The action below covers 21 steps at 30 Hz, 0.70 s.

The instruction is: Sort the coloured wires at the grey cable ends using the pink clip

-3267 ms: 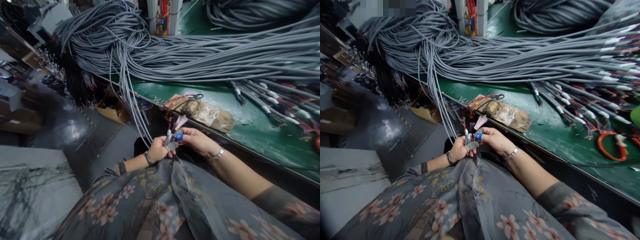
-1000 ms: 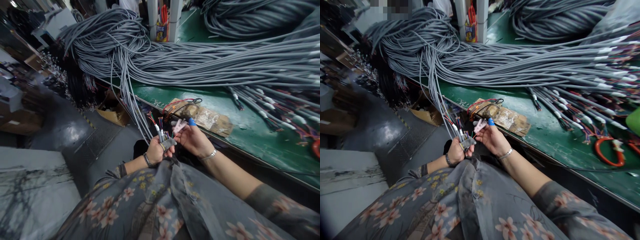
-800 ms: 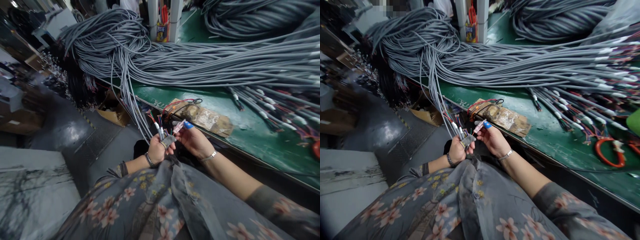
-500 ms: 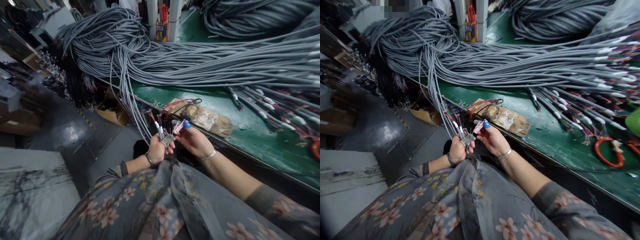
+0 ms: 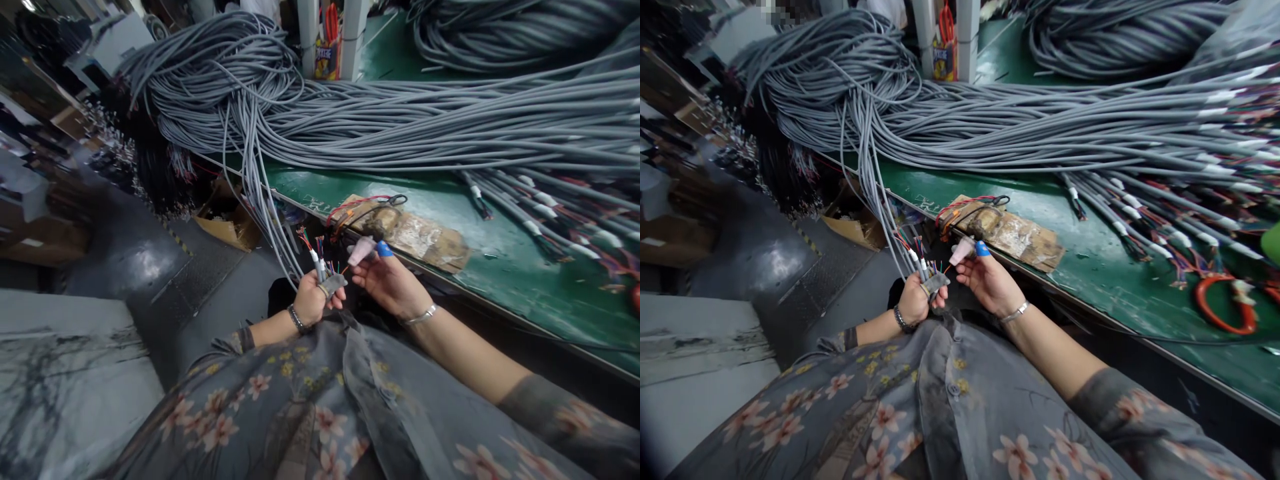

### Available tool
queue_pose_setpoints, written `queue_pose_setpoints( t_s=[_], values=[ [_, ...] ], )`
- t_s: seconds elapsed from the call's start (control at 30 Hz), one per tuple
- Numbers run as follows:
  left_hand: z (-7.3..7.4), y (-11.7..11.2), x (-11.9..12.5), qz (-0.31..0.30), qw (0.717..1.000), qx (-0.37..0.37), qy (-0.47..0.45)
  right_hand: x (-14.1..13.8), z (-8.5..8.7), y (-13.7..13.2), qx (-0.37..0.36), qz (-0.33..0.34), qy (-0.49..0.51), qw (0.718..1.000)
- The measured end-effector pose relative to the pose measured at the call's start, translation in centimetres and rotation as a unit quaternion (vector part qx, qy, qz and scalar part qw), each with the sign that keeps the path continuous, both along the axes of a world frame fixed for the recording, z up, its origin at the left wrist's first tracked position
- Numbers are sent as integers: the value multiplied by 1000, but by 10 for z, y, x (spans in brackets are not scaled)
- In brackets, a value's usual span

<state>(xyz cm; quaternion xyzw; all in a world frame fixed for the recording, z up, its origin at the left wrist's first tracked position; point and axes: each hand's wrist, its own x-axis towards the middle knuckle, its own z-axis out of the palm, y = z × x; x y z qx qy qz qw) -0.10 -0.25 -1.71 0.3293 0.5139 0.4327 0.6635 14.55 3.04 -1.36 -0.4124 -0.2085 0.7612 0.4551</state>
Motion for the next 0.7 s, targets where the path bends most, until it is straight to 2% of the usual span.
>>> queue_pose_setpoints(
  t_s=[0.1, 0.2, 0.27, 0.4, 0.47, 0.6, 0.7],
  values=[
    [-6, -1, -3, -13, 1000, 6, -16, 5, -6, -2, -13, 6, -22, 1000],
    [-12, -2, -4, -19, 998, 49, -28, 11, -14, -7, -9, 17, -50, 999],
    [-14, -4, -3, -50, 996, 67, -18, 13, -17, -12, 9, 27, -77, 997],
    [-12, -8, -3, -177, 983, 51, 31, 18, -15, -25, 82, 66, -154, 983],
    [-8, -11, -3, -221, 972, 59, 62, 22, -11, -31, 129, 88, -184, 970],
    [1, -12, -4, -252, 954, 119, 106, 27, -3, -39, 204, 120, -220, 946],
    [-3, -13, -6, -263, 944, 166, 109, 26, 5, -41, 240, 137, -232, 933]
  ],
)
